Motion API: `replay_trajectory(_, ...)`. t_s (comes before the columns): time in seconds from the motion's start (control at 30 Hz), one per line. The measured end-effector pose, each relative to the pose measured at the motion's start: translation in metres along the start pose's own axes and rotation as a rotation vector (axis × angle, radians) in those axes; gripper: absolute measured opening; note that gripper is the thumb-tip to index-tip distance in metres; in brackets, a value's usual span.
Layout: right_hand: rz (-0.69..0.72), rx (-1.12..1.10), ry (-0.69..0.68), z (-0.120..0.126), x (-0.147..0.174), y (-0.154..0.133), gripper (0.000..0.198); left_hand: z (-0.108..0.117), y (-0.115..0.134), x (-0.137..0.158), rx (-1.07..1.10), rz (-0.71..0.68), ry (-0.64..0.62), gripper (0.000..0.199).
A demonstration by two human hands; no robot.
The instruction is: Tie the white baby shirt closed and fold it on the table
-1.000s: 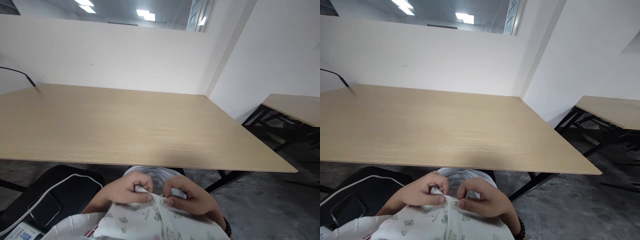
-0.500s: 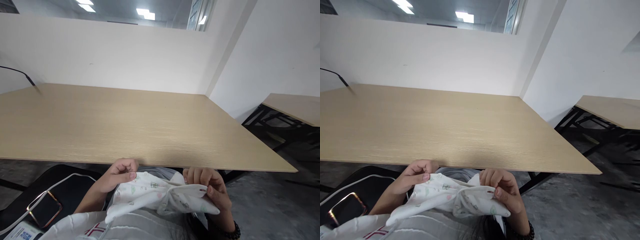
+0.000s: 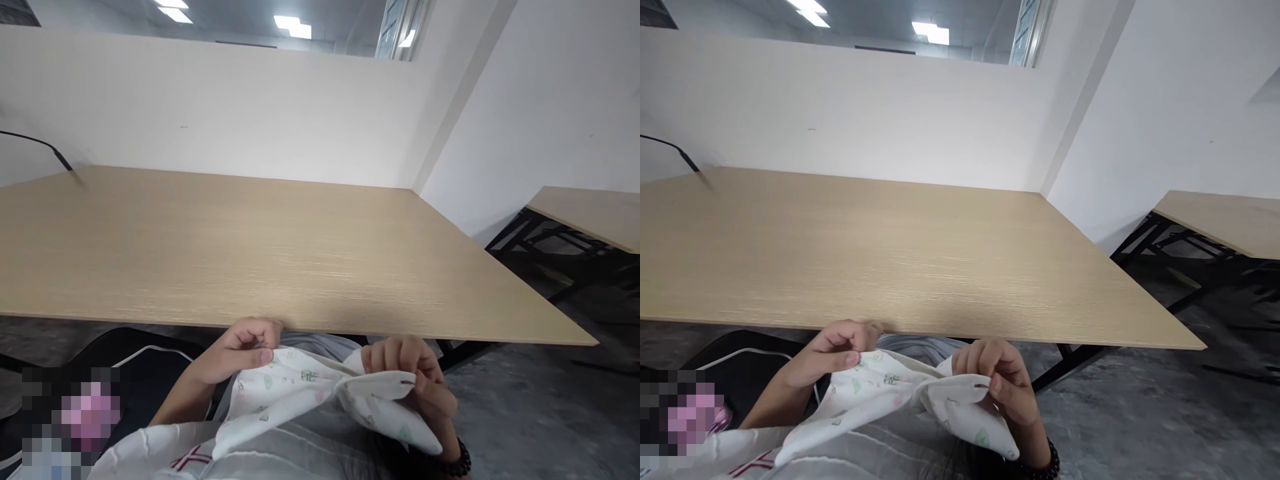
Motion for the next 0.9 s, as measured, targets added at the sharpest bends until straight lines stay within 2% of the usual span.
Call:
replay_trajectory(0.13, -0.298, 0.115, -0.075, -0.006, 0.011, 0.024, 0.027, -0.021, 0.005, -0.004, -0.409, 0.092, -0.151, 0.02)
replay_trajectory(0.2, -0.369, 0.19, -0.076, -0.01, 0.01, 0.027, 0.026, -0.034, 0.017, -0.006, -0.479, 0.045, -0.212, 0.03)
replay_trajectory(0.27, -0.379, 0.259, -0.054, -0.014, 0.004, 0.026, 0.025, -0.047, 0.03, -0.008, -0.454, -0.035, -0.278, 0.041)
replay_trajectory(0.37, -0.342, 0.356, -0.023, -0.019, -0.006, 0.023, 0.024, -0.066, 0.04, -0.008, -0.371, -0.124, -0.411, 0.033)
replay_trajectory(0.43, -0.311, 0.412, 0.0, -0.019, -0.01, 0.021, 0.023, -0.073, 0.038, -0.01, -0.335, -0.123, -0.448, 0.029)
replay_trajectory(0.63, -0.283, 0.414, 0.082, -0.011, -0.007, 0.023, 0.022, -0.059, 0.024, -0.016, -0.279, -0.032, -0.207, 0.025)
replay_trajectory(0.77, -0.266, 0.211, 0.168, -0.002, -0.001, 0.025, 0.02, -0.044, 0.018, -0.016, -0.18, 0.033, -0.051, 0.025)
replay_trajectory(0.9, -0.156, 0.004, 0.254, 0.017, -0.003, 0.017, 0.016, -0.019, 0.008, -0.01, -0.118, 0.124, 0.127, 0.032)
Point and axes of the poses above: each hand's wrist, its own x-axis away from the middle knuckle, its own z-axis out of the back of the hand, y = z × x, the point moved 8 cm from there along -x, towards the middle knuckle, and after that the axes turned 10 degrees about z, right-handed, at the moved point
